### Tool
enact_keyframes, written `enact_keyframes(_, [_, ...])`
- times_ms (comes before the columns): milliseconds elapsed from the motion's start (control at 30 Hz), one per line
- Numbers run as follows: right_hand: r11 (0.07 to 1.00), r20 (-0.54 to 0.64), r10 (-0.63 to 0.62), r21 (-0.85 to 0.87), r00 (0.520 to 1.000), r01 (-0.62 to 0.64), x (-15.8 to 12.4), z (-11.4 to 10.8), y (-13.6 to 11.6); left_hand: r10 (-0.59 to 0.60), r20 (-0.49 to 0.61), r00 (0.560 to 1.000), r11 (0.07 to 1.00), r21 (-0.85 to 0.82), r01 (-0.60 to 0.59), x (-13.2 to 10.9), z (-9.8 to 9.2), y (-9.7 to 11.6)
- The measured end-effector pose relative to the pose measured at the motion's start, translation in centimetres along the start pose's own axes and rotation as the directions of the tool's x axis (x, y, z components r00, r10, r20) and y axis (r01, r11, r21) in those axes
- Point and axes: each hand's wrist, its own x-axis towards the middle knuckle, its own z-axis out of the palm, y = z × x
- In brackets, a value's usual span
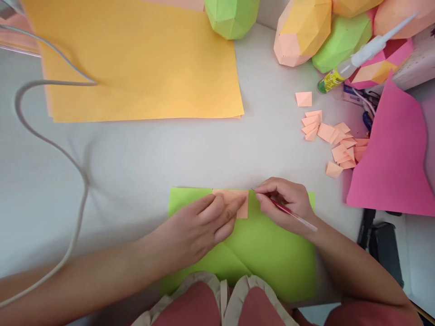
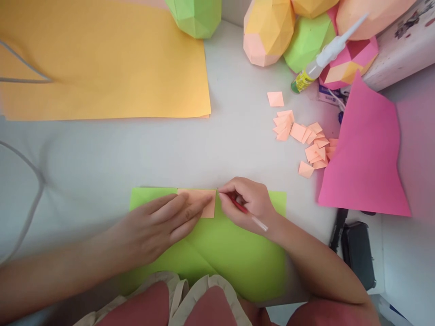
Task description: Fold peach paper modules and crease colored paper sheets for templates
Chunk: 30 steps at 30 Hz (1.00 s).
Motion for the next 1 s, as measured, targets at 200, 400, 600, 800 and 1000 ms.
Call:
enact_keyframes(200, [0.996, -0.064, 0.044, -0.075, 0.997, -0.049, -0.07, 0.63, -0.1, 0.004, -0.03, 1.0, 1.0, -0.004, -0.004, 0.02, -0.06, -0.13])
enact_keyframes(400, [0.989, -0.053, 0.035, -0.139, 0.998, -0.042, 0.1, 0.56, -0.06, -0.002, -0.037, 0.999, 1.0, -0.01, 0.002, 0.06, 0.07, -0.11])
enact_keyframes(600, [0.988, -0.056, 0.03, -0.149, 0.998, -0.038, 0.17, 0.7, -0.05, -0.003, -0.048, 0.999, 1.0, -0.011, 0.003, 0.03, 0.04, -0.16])
enact_keyframes(800, [0.987, -0.053, 0.022, -0.155, 0.998, -0.03, 0.15, 0.71, -0.09, -0.005, -0.055, 0.998, 0.999, -0.033, 0.003, 0.06, 0.04, -0.17])
enact_keyframes(1000, [0.987, -0.054, 0.028, -0.157, 0.998, -0.037, 0.31, 0.68, -0.2, -0.009, -0.061, 0.998, 0.999, -0.032, 0.007, 0.2, -0.06, -0.24])
